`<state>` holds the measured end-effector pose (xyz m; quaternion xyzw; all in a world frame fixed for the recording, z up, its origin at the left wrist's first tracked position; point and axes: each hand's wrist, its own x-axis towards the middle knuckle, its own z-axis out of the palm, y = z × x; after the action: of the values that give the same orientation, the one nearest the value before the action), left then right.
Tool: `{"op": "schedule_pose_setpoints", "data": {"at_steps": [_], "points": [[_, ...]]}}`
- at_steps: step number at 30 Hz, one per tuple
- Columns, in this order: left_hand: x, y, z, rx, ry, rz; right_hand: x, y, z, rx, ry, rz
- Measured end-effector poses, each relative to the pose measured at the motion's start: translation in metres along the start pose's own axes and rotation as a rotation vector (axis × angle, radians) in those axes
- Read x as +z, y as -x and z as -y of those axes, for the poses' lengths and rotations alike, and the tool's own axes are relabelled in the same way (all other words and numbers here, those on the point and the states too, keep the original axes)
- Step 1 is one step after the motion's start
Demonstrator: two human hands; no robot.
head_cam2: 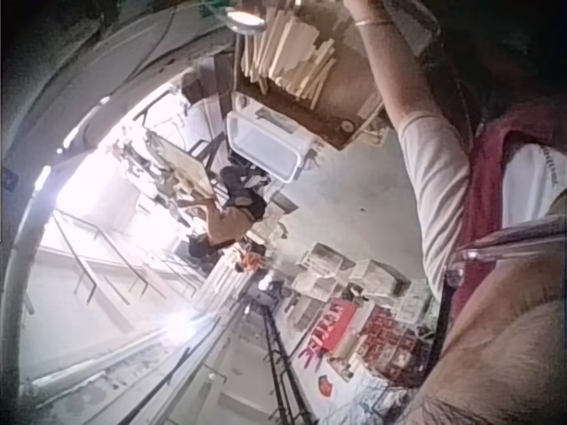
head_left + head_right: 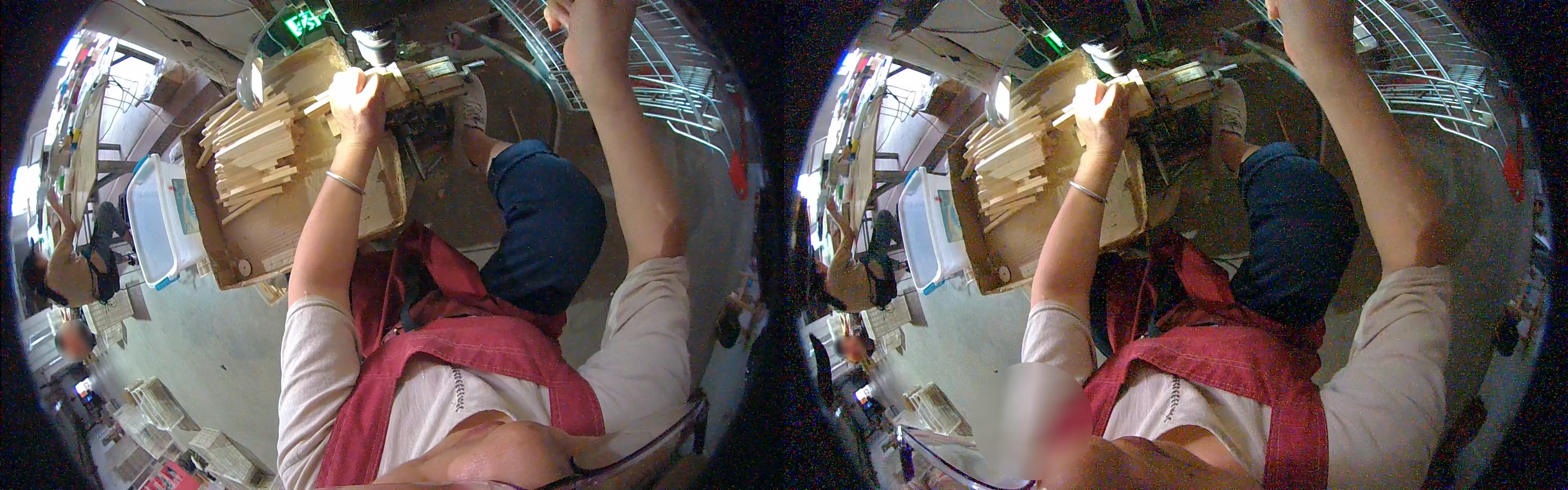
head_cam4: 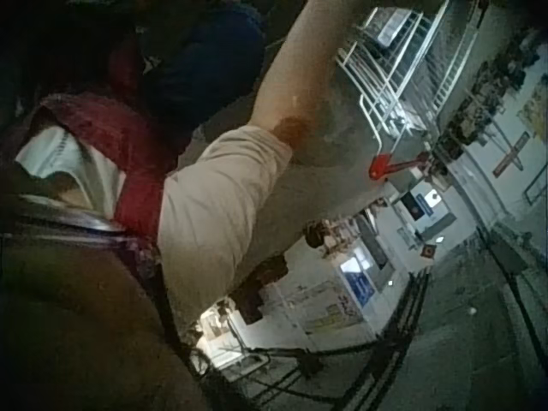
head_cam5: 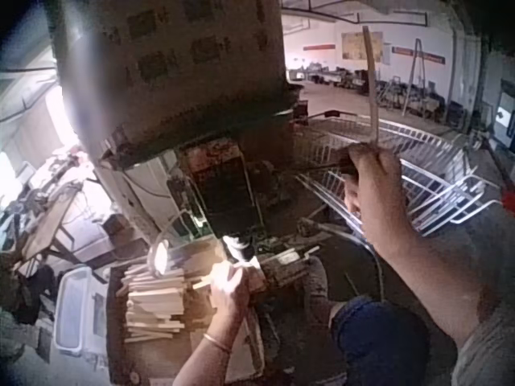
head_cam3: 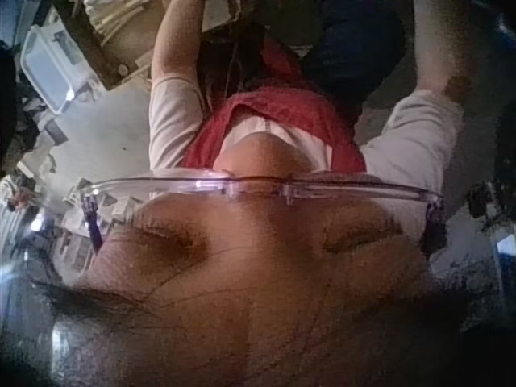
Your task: The person sits on the floor and repeatedly picks up thin wooden sticks from a tray, aligns them in small groups, and places them into a wooden jig or holder. The person continues this process throughout the clip, handling the sticks one at a time or in small batches.
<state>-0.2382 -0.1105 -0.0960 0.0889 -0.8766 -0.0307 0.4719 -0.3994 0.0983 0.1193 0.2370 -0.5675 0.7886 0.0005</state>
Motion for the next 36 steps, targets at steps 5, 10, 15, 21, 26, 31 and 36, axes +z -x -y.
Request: {"op": "schedule_pose_setpoints", "data": {"at_steps": [5,10,15,21,26,31,36], "points": [[0.001,0.004,0.003,-0.002,0.001,-0.011,-0.008,0.028,-0.012,0.035,0.096,0.047],[0.003,-0.001,0.0,0.006,0.001,-0.002,-0.053,0.037,-0.055,0.083,0.229,0.105],[0.002,0.003,0.003,0.004,-0.005,-0.024,-0.036,0.053,-0.049,0.253,0.319,0.213],[0.003,0.002,0.002,-0.011,-0.008,-0.019,-0.042,0.044,-0.084,0.352,0.345,0.316],[0.002,0.0,0.0,-0.014,0.0,-0.009,-0.034,0.035,-0.113,0.435,0.363,0.313],[0.001,0.001,-0.001,-0.024,-0.007,-0.002,-0.019,0.026,-0.137,0.447,0.432,0.286],[0.006,0.004,0.002,-0.04,0.003,-0.029,-0.006,0.011,-0.159,0.425,0.577,0.269]]}}
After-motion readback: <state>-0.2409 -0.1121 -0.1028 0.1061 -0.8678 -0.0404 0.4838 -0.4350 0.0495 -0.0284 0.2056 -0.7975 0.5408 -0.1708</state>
